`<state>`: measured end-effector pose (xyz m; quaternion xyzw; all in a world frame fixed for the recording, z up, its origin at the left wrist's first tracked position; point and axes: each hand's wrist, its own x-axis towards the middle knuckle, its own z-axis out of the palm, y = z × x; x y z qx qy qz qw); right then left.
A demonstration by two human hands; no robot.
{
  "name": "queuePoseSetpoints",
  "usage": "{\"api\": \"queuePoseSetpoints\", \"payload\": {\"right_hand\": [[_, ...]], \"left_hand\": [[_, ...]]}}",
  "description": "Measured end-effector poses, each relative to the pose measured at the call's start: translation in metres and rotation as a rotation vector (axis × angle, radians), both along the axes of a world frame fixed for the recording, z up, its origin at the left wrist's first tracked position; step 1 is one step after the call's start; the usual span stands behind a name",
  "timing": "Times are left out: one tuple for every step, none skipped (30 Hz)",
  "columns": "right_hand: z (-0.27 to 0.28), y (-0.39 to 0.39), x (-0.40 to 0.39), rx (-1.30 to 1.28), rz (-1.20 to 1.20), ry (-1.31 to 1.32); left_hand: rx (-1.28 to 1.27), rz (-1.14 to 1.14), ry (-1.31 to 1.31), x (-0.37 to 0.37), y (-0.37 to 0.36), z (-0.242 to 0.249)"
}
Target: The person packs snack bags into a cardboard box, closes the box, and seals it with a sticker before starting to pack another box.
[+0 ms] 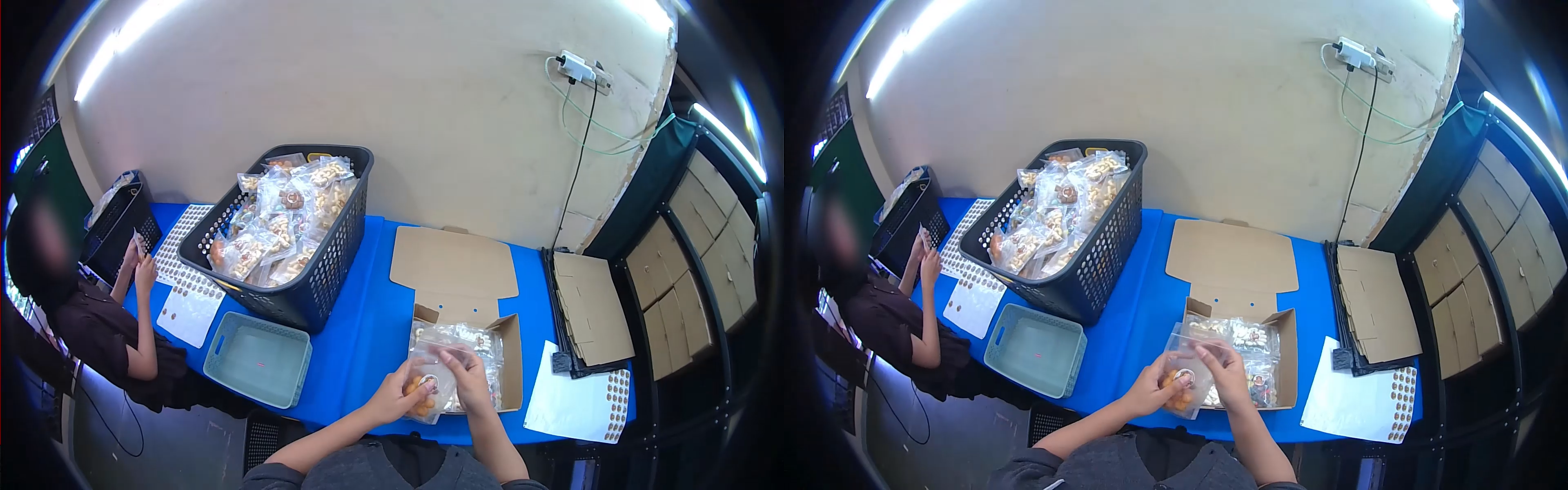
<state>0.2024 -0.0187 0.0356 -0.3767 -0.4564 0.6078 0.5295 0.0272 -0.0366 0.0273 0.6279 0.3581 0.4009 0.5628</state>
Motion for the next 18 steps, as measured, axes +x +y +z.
{"api": "queuePoseSetpoints", "payload": {"right_hand": [[-0.003,0.003,0.002,0.03,-0.056,-0.006],[-0.005,0.005,0.004,0.06,-0.114,-0.012],[-0.006,0.004,0.003,0.024,-0.133,-0.023],[-0.006,0.004,0.002,0.026,-0.133,-0.023],[-0.006,0.003,-0.001,0.032,-0.119,0.028],[-0.007,0.002,-0.001,0.036,-0.104,0.077],[-0.011,-0.001,0.001,0.035,-0.104,0.074],[-0.017,-0.003,0.003,0.027,-0.042,-0.15],[-0.021,-0.004,0.004,0.019,0.021,-0.372],[-0.019,-0.006,0.001,0.02,0.022,-0.371],[-0.015,-0.009,-0.003,0.027,0.042,-0.347],[-0.013,-0.011,-0.005,0.035,0.062,-0.324],[-0.013,-0.009,-0.003,0.083,0.116,-0.348],[-0.014,-0.008,0.0,0.084,0.116,-0.347],[-0.016,-0.006,0.003,0.077,0.147,-0.354],[-0.016,-0.005,0.006,0.072,0.178,-0.362],[-0.012,-0.005,0.008,0.073,0.178,-0.361],[-0.005,-0.007,0.01,0.063,0.212,-0.397]], "left_hand": [[-0.048,-0.016,0.018,-0.002,0.001,0.001],[-0.095,-0.033,0.036,-0.003,0.001,0.002],[-0.093,-0.031,0.037,-0.004,0.002,0.001],[-0.097,-0.035,-0.029,-0.005,0.004,-0.001],[-0.103,-0.04,-0.095,-0.004,0.006,-0.005],[-0.111,-0.045,-0.164,-0.004,0.007,-0.009],[-0.111,-0.045,-0.167,-0.004,0.008,-0.012],[-0.095,0.036,-0.191,-0.005,0.01,-0.014],[-0.078,0.117,-0.213,-0.008,0.012,-0.018],[-0.078,0.117,-0.212,-0.015,0.016,-0.026],[-0.129,0.085,-0.158,-0.024,0.019,-0.038],[-0.179,0.052,-0.105,-0.028,0.02,-0.037],[-0.152,0.13,-0.161,-0.025,0.017,-0.032],[-0.151,0.131,-0.16,-0.026,0.017,-0.032],[-0.13,0.119,-0.176,-0.027,0.016,-0.033],[-0.108,0.107,-0.192,-0.028,0.015,-0.033],[-0.107,0.108,-0.191,-0.03,0.016,-0.032],[-0.12,0.08,-0.172,-0.032,0.016,-0.031]]}}
